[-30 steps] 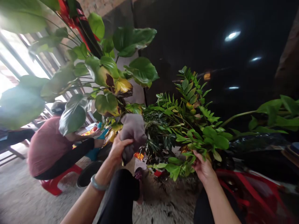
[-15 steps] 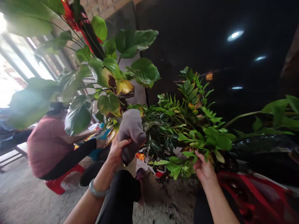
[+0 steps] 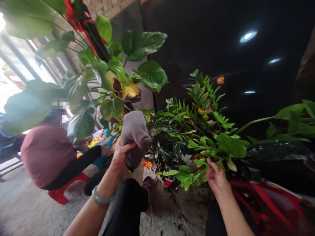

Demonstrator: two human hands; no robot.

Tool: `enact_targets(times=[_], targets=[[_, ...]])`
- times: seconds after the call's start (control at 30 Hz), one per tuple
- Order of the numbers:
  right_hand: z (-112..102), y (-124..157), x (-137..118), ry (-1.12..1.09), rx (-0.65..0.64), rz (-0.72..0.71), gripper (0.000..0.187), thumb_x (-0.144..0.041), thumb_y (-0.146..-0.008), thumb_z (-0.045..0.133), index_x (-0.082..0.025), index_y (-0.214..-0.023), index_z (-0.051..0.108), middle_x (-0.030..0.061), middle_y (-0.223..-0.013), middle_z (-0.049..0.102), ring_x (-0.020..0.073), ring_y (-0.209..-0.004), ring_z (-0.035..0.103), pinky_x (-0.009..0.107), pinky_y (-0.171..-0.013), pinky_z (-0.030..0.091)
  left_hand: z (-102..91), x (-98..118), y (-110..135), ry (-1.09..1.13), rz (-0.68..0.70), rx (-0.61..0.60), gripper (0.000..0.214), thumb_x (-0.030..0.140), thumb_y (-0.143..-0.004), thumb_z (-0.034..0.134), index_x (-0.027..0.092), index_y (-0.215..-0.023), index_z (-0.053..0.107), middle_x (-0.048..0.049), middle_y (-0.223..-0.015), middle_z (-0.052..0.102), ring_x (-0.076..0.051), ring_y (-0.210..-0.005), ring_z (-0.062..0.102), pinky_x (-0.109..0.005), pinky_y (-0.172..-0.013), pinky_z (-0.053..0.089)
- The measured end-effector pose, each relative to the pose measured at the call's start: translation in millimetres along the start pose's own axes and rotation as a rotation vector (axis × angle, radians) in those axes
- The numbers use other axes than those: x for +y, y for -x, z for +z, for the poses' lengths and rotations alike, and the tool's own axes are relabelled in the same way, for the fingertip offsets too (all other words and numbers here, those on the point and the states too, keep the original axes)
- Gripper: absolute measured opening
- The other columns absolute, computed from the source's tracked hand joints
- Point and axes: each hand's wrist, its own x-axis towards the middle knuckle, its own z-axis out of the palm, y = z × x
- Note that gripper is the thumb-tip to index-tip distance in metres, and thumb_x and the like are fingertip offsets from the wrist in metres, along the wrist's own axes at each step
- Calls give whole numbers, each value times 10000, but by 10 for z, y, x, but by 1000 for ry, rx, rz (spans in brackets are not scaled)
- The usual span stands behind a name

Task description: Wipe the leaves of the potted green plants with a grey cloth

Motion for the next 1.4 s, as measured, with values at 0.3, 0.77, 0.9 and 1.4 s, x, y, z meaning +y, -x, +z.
enact_targets(times=[0.3,0.77,0.9,1.4], targets=[[-39,29,-49,11,-26,7,233,-197,-511,765,-261,-714,669,-40,-657,733,230,-699,716,376,-718,600,-276,-463,645,-164,-314,-228,521,136,-407,703,156,-927,667,22,-656,675,-175,-588,588,-249,-519,452],[112,176,-108,68,3,103,253,-186,-440,765,-236,-658,647,-35,-610,721,239,-662,715,343,-641,595,-175,-657,588,-367,-237,-377,625,68,-336,729,156,-952,685,15,-751,667,-207,-738,575,-273,-659,450],[102,197,-143,74,-27,71,231,-205,-455,780,-256,-601,608,-51,-608,717,221,-621,707,345,-640,595,31,-242,329,-231,-36,-253,681,136,-374,772,166,-1044,652,8,-811,669,-205,-763,579,-277,-681,459],[71,176,-133,64,-16,93,241,-195,-461,780,-244,-658,651,-51,-615,719,174,-493,651,288,-501,547,168,-300,254,-348,65,-396,698,96,-371,799,192,-1053,686,-15,-971,688,-260,-949,592,-332,-885,440]])
